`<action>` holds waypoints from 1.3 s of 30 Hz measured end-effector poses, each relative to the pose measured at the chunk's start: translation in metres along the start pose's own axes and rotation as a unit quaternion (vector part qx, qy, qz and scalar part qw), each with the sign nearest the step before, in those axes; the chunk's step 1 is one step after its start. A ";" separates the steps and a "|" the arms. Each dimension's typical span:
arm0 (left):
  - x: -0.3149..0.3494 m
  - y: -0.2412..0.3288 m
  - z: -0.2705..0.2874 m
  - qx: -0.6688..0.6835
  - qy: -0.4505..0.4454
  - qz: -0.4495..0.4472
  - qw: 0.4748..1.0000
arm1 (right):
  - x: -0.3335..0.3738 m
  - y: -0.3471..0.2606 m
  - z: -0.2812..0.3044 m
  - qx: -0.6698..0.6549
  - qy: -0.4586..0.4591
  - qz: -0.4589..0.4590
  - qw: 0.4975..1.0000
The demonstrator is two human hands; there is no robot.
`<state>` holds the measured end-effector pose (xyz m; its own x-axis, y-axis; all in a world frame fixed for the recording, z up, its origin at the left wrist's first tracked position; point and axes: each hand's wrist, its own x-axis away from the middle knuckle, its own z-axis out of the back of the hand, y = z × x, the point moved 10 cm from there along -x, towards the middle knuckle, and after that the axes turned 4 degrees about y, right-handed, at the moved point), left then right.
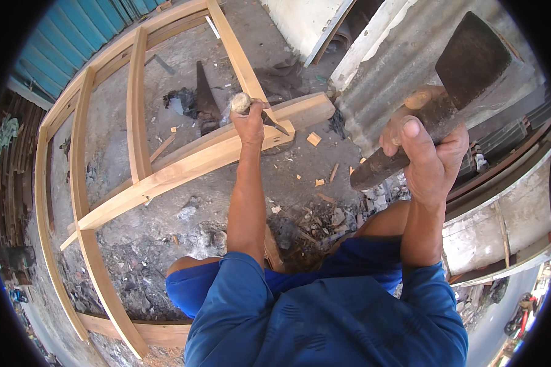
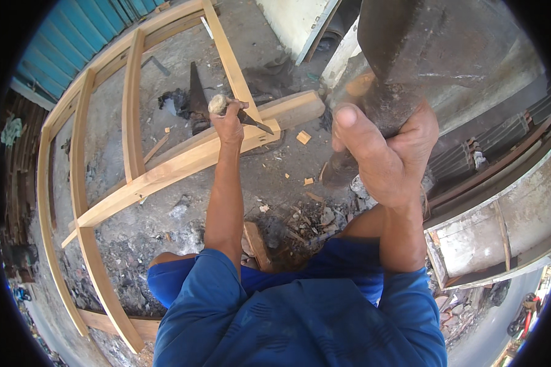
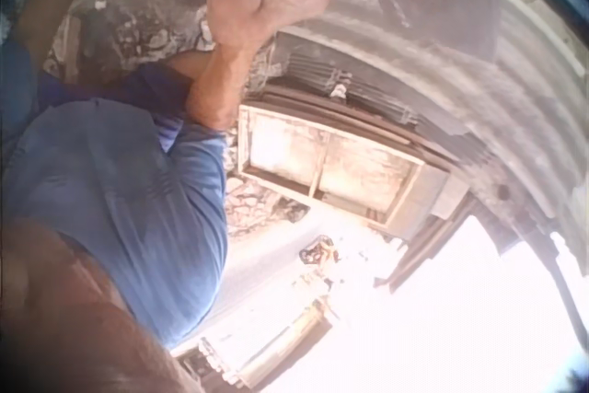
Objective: The person assembles a wood frame by hammering a joint into place, using a saw to trim a piece of lumber, and hammering a chisel to carve out wood at a joint.
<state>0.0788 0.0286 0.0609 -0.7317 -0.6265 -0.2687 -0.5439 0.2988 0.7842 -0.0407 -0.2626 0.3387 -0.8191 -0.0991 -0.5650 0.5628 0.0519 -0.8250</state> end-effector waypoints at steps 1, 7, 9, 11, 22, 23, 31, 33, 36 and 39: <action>0.000 -0.001 -0.001 -0.010 -0.010 0.016 1.000 | 0.000 0.000 -0.001 -0.004 0.002 0.002 1.000; 0.000 0.001 0.005 -0.091 0.046 0.050 0.994 | -0.003 -0.004 -0.002 -0.006 -0.001 0.021 1.000; -0.004 0.004 0.010 -0.085 0.050 0.030 0.995 | -0.005 -0.006 -0.006 -0.018 -0.004 0.020 1.000; -0.005 0.000 0.010 -0.081 0.054 0.047 0.994 | -0.007 -0.009 -0.005 -0.019 -0.004 0.027 0.999; -0.002 -0.003 0.001 -0.095 0.032 0.060 0.993 | -0.021 -0.023 -0.005 -0.022 -0.004 0.090 0.996; -0.001 -0.001 -0.001 -0.109 0.021 0.060 0.992 | -0.024 -0.026 -0.009 -0.031 -0.004 0.102 0.994; -0.007 -0.006 0.010 -0.122 0.083 0.053 0.988 | -0.084 -0.069 -0.052 -0.244 -0.065 0.133 0.959; -0.004 -0.009 0.002 -0.130 0.060 0.041 0.989 | -0.097 -0.087 -0.074 -0.252 -0.047 0.179 0.950; -0.005 -0.004 0.010 -0.146 0.055 0.014 0.988 | -0.092 -0.078 -0.117 0.064 0.032 0.358 0.931; -0.003 0.003 0.002 -0.185 0.028 -0.027 0.982 | -0.080 0.077 -0.161 0.364 -0.251 0.101 0.891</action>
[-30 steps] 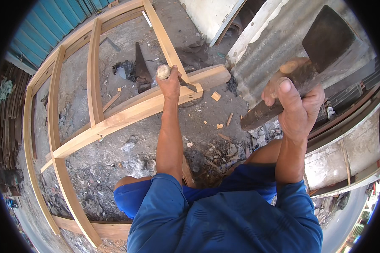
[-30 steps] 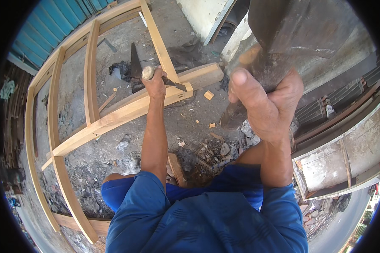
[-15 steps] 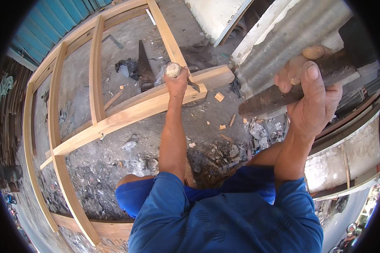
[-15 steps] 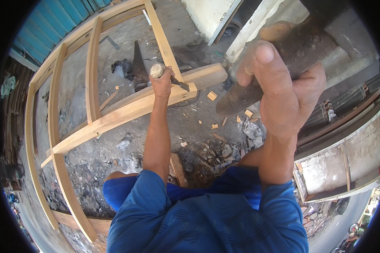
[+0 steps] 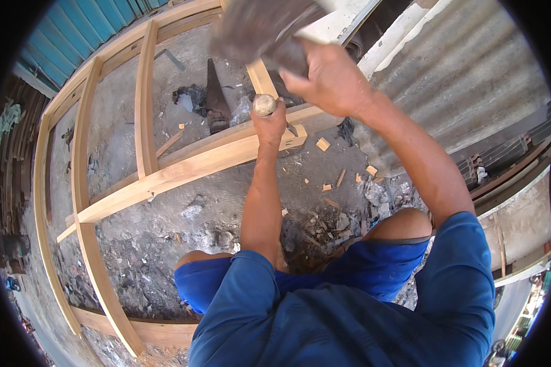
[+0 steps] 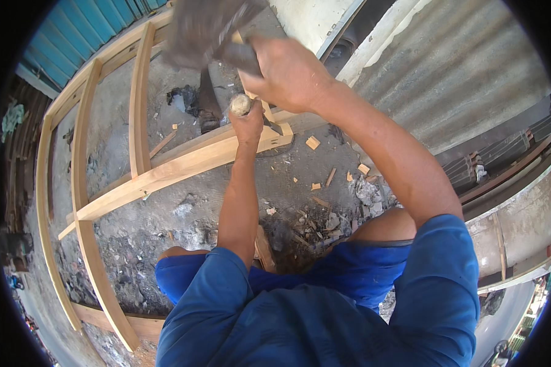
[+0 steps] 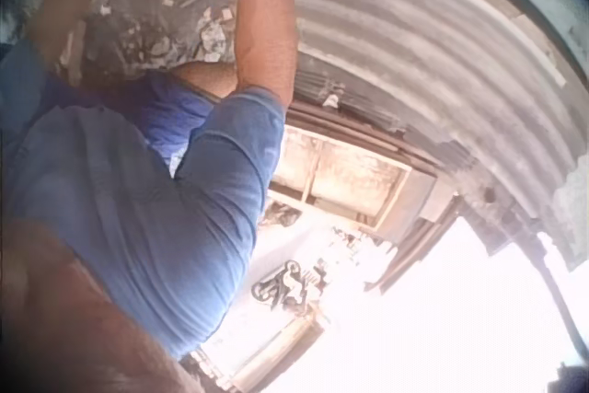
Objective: The person assembles a wood frame by hammering a joint into place, using a saw to trim a piece of lumber, and hammering a chisel to carve out wood at a joint.
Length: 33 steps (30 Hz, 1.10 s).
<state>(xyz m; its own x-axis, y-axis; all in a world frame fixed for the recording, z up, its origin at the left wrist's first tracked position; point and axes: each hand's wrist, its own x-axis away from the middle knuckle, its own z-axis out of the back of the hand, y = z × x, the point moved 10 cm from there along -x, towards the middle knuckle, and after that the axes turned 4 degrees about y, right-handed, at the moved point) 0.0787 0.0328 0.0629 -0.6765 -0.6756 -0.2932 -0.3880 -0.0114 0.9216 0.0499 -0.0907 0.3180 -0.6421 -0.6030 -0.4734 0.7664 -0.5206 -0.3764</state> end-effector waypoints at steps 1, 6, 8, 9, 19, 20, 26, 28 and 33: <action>0.005 -0.004 -0.005 -0.004 0.005 0.016 1.000 | 0.014 0.039 -0.044 0.128 -0.149 -0.030 0.980; 0.021 -0.021 0.002 -0.017 -0.011 0.005 1.000 | 0.023 0.041 -0.038 0.135 -0.153 -0.094 0.974; 0.009 -0.014 0.001 -0.009 -0.022 0.001 1.000 | -0.009 -0.007 0.010 0.046 -0.045 -0.054 0.997; 0.009 -0.018 0.002 0.004 -0.023 0.029 0.999 | -0.022 -0.029 0.037 0.012 0.022 -0.014 1.000; 0.016 -0.033 -0.014 0.001 -0.045 0.086 0.995 | 0.007 0.028 -0.068 0.246 -0.231 -0.005 0.941; 0.017 -0.025 -0.009 0.023 -0.006 0.034 0.999 | 0.020 0.058 -0.091 0.303 -0.304 -0.066 0.901; 0.022 -0.033 -0.003 0.049 -0.031 0.082 0.995 | -0.001 0.020 -0.022 0.110 -0.119 -0.136 0.977; 0.024 -0.032 -0.004 0.044 -0.031 0.086 0.995 | -0.008 -0.002 0.001 0.081 -0.009 -0.094 0.992; 0.023 -0.057 0.004 -0.039 0.016 0.107 0.993 | 0.040 0.044 -0.074 0.239 -0.239 -0.081 0.938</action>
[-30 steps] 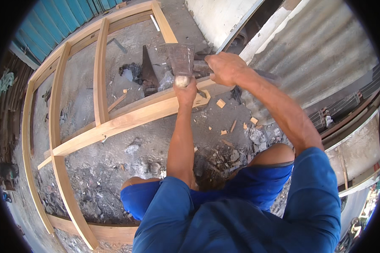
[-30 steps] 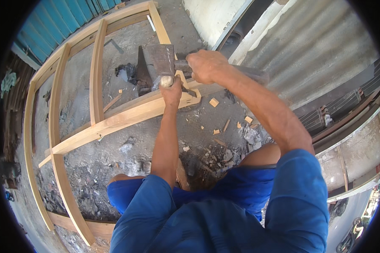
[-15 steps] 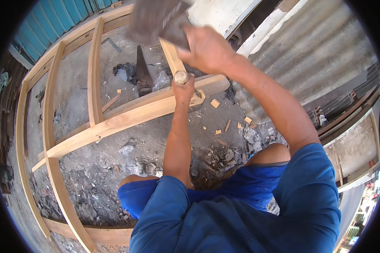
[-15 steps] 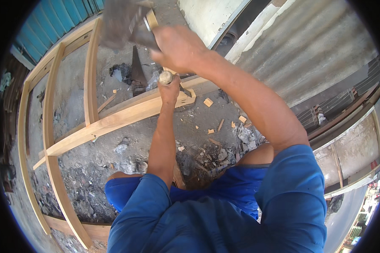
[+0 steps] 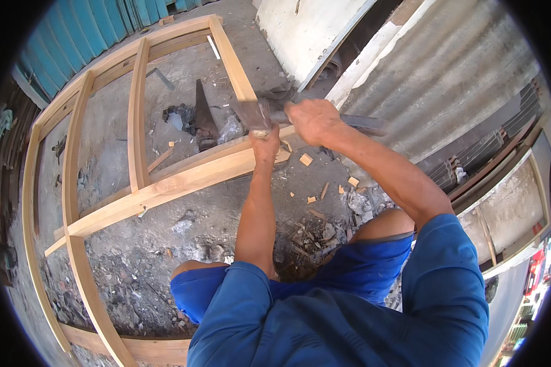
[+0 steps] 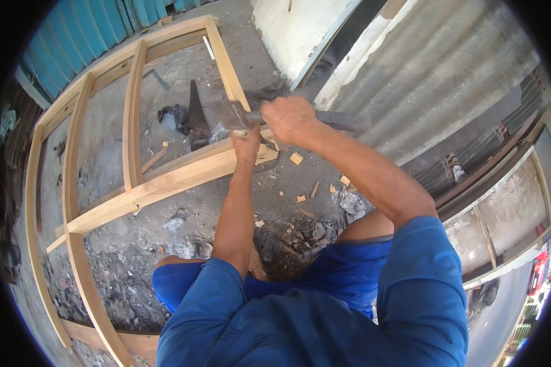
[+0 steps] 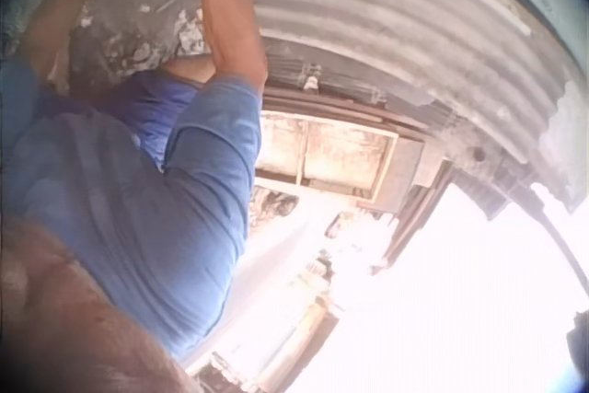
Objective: The person assembles a wood frame by hammering a joint into place, using a saw to trim a piece of lumber, and hammering a chisel to carve out wood at a joint.
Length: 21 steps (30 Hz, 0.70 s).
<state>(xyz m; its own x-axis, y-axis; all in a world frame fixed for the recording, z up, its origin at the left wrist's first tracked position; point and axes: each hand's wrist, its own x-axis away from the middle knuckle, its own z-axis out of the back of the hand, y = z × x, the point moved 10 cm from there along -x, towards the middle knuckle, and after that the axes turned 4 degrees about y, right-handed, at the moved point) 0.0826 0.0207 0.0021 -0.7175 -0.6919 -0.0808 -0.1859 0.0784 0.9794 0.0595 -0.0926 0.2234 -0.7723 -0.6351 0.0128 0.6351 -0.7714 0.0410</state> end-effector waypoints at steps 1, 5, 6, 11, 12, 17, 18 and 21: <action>0.029 -0.007 -0.032 -0.001 -0.071 0.018 0.997 | 0.010 0.034 -0.038 0.074 -0.109 -0.022 0.991; 0.052 -0.036 -0.017 0.059 -0.091 -0.001 0.994 | 0.046 0.071 -0.049 -0.027 -0.070 -0.113 0.991; 0.057 -0.041 -0.013 0.077 -0.085 0.034 0.993 | 0.060 0.084 -0.050 -0.088 -0.038 -0.146 0.985; 0.005 0.062 -0.019 0.146 -0.038 0.019 0.988 | 0.090 0.118 0.018 -0.220 0.084 -0.176 0.956; -0.005 0.075 -0.018 0.160 -0.019 -0.001 0.987 | 0.093 0.125 0.027 -0.241 0.110 -0.181 0.947; -0.029 0.077 -0.014 0.159 0.006 -0.007 0.987 | 0.101 0.116 0.084 -0.409 0.270 -0.089 0.867; -0.028 0.071 -0.014 0.156 0.003 0.006 0.988 | 0.105 0.114 0.093 -0.429 0.283 -0.082 0.854; -0.027 0.056 -0.004 0.098 0.011 -0.023 0.995 | 0.112 0.104 0.122 -0.417 0.341 -0.031 0.842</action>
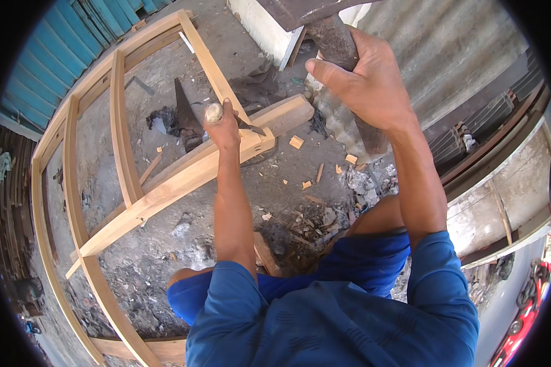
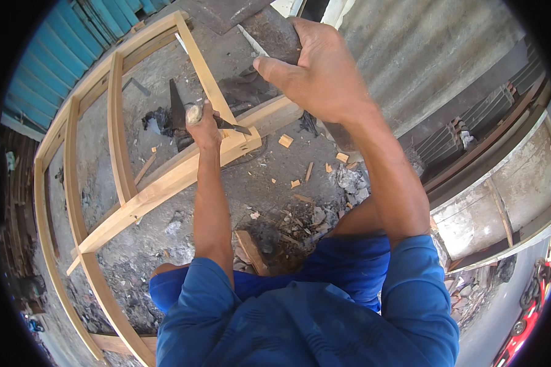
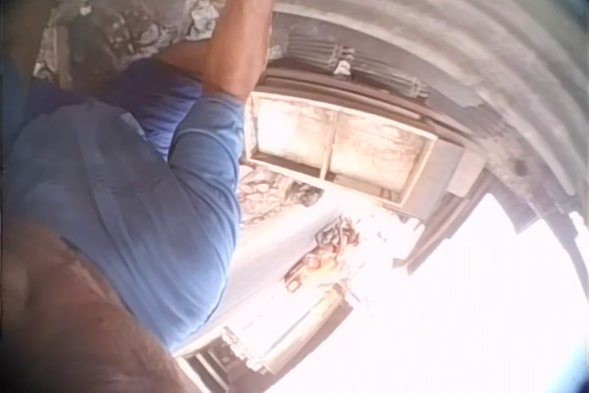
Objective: The person assembles a wood frame by hammering a joint into place, using a saw to trim a piece of lumber, and hammering a chisel to carve out wood at a joint.
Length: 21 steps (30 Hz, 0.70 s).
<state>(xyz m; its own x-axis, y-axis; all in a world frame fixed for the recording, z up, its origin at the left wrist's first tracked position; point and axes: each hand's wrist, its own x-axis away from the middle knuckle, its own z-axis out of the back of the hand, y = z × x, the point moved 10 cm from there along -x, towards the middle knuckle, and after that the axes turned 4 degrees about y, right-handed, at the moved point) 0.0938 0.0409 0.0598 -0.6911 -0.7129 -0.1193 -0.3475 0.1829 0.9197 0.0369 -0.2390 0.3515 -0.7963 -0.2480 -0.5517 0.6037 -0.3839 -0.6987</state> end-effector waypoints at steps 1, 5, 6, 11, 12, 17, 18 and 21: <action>0.004 -0.003 -0.003 0.001 -0.001 0.009 1.000 | -0.002 -0.013 0.006 0.006 0.014 0.031 0.999; 0.017 -0.007 -0.017 -0.017 -0.017 0.014 1.000 | -0.022 -0.060 0.001 -0.092 0.062 0.124 0.986; 0.017 -0.005 -0.017 -0.027 -0.024 0.007 0.999 | -0.027 -0.064 -0.014 -0.088 0.061 0.135 0.985; 0.035 -0.002 -0.045 -0.096 -0.065 -0.117 0.986 | -0.016 0.027 -0.124 0.317 -0.208 0.065 0.923; 0.042 -0.010 -0.053 -0.104 -0.081 -0.103 0.986 | -0.003 0.070 -0.142 0.392 -0.295 0.050 0.870; 0.075 -0.083 -0.016 -0.103 -0.081 -0.039 0.991 | 0.019 0.081 -0.152 0.422 -0.375 -0.013 0.825; 0.087 -0.103 -0.009 -0.140 -0.098 -0.001 0.985 | 0.020 0.068 -0.144 0.383 -0.349 -0.026 0.855; 0.097 -0.111 -0.012 -0.030 -0.121 0.091 0.988 | 0.013 0.035 -0.105 0.202 -0.215 -0.039 0.955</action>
<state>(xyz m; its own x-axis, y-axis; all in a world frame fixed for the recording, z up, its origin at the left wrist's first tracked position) 0.0729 -0.0564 -0.0493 -0.8726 -0.4874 -0.0302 -0.1713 0.2477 0.9536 0.0521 -0.1623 0.2717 -0.8334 -0.5126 -0.2065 0.5460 -0.7065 -0.4502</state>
